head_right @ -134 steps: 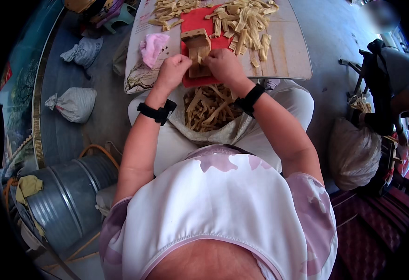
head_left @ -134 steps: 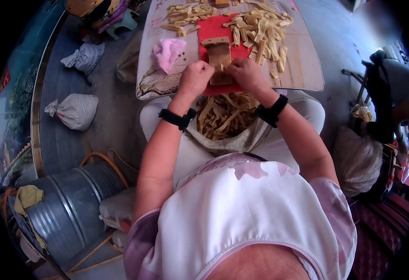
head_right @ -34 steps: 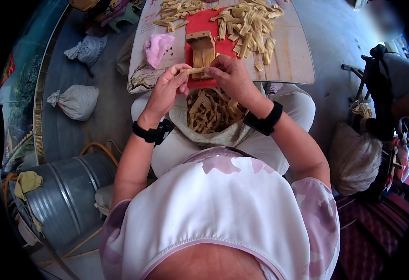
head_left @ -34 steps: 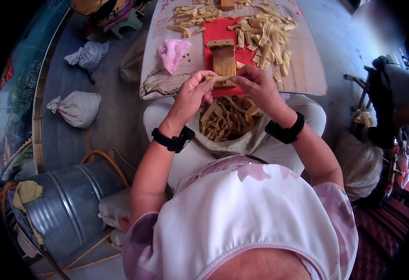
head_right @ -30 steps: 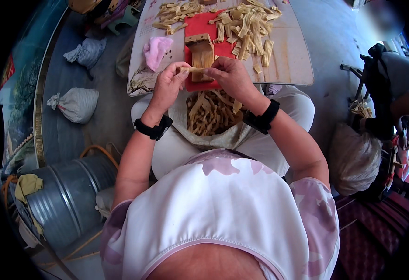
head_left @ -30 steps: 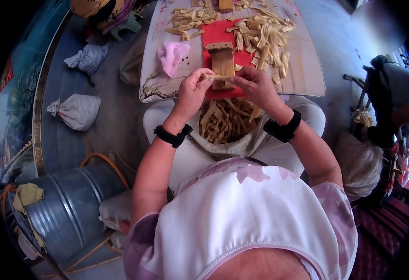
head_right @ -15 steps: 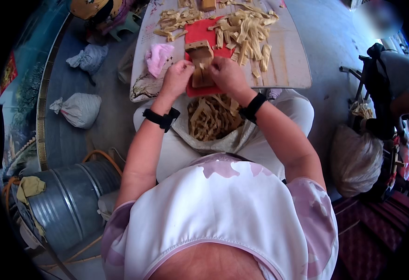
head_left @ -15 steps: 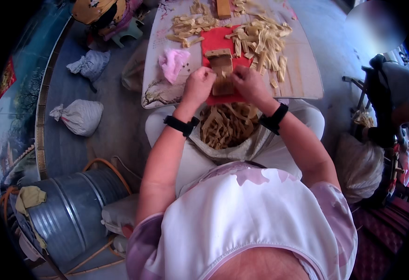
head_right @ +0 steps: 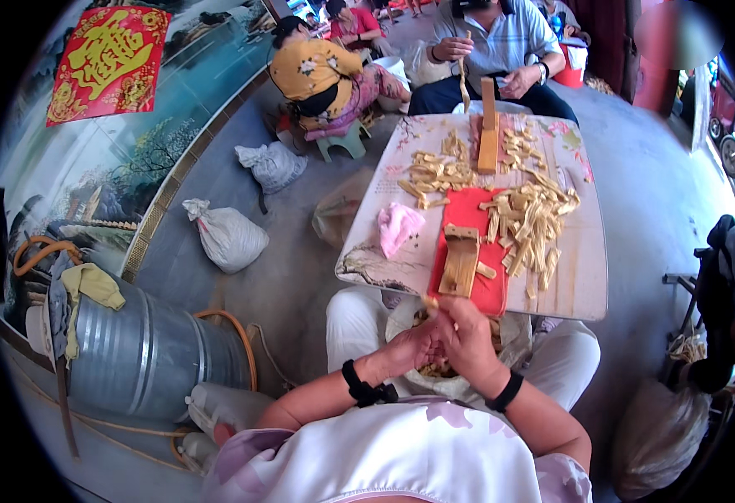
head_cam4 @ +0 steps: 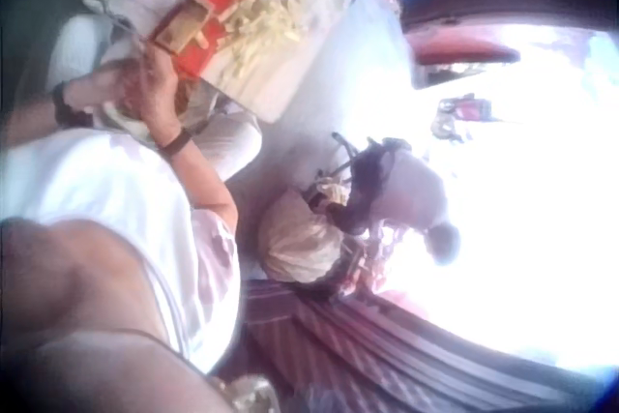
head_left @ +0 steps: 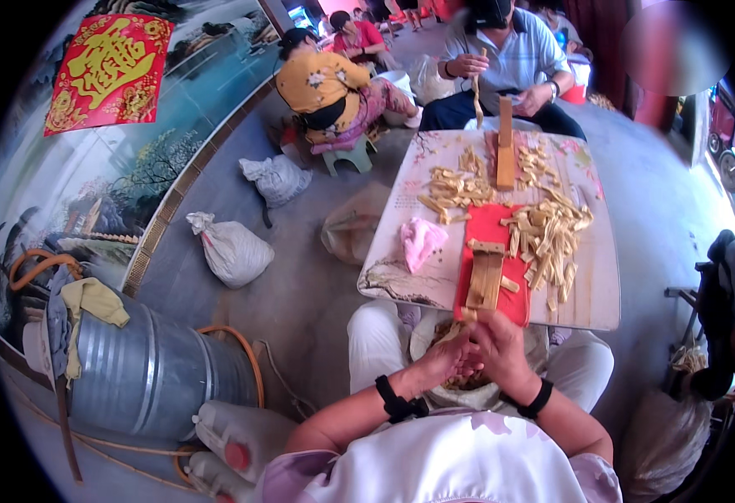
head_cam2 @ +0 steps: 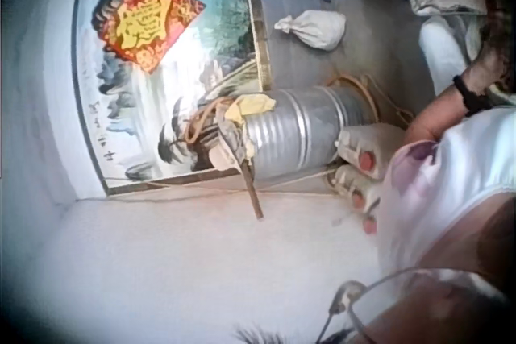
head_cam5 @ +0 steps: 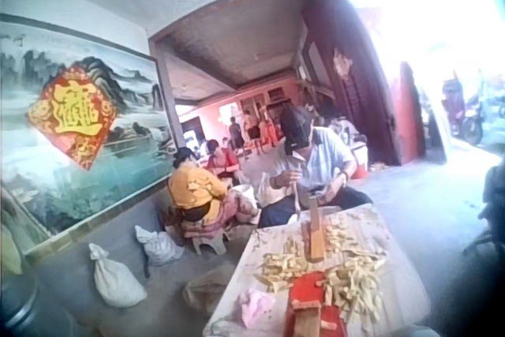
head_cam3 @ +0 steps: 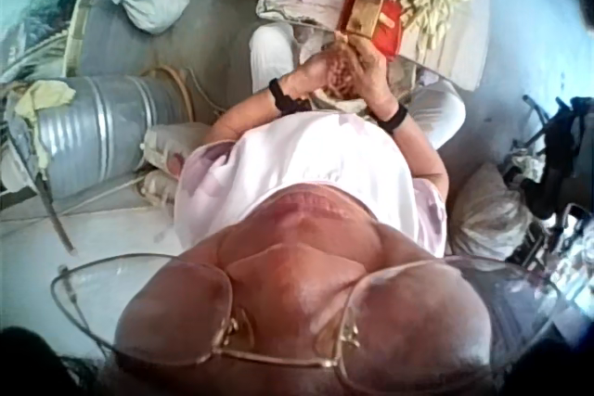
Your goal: The person assembles small wooden or bamboo strips into knots or structural pieces by hand, taking components from a bag and placing completed units onto a small red wooden stand on a table.
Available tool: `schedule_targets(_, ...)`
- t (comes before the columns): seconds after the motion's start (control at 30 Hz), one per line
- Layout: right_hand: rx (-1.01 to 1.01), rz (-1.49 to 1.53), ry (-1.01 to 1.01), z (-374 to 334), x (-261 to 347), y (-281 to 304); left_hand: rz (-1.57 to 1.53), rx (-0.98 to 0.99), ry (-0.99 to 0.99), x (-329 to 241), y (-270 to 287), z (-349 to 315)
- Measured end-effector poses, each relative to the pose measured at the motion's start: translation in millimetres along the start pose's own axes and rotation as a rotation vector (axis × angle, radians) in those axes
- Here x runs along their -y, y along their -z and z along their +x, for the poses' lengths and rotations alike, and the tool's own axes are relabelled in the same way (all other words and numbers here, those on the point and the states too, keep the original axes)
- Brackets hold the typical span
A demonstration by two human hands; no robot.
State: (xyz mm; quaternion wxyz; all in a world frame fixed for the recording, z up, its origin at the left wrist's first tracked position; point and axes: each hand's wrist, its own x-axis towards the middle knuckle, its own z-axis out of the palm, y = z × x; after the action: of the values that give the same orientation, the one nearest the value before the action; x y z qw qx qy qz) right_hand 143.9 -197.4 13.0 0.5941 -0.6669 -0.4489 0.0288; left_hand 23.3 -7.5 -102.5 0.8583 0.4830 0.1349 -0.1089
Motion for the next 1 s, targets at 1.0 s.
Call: schedule_targets(1.0,0.138,1.17,-0.788,10.3,31.7,4.7,1.28,-0.509,-1.068,-83.5,-85.9,-60.4)
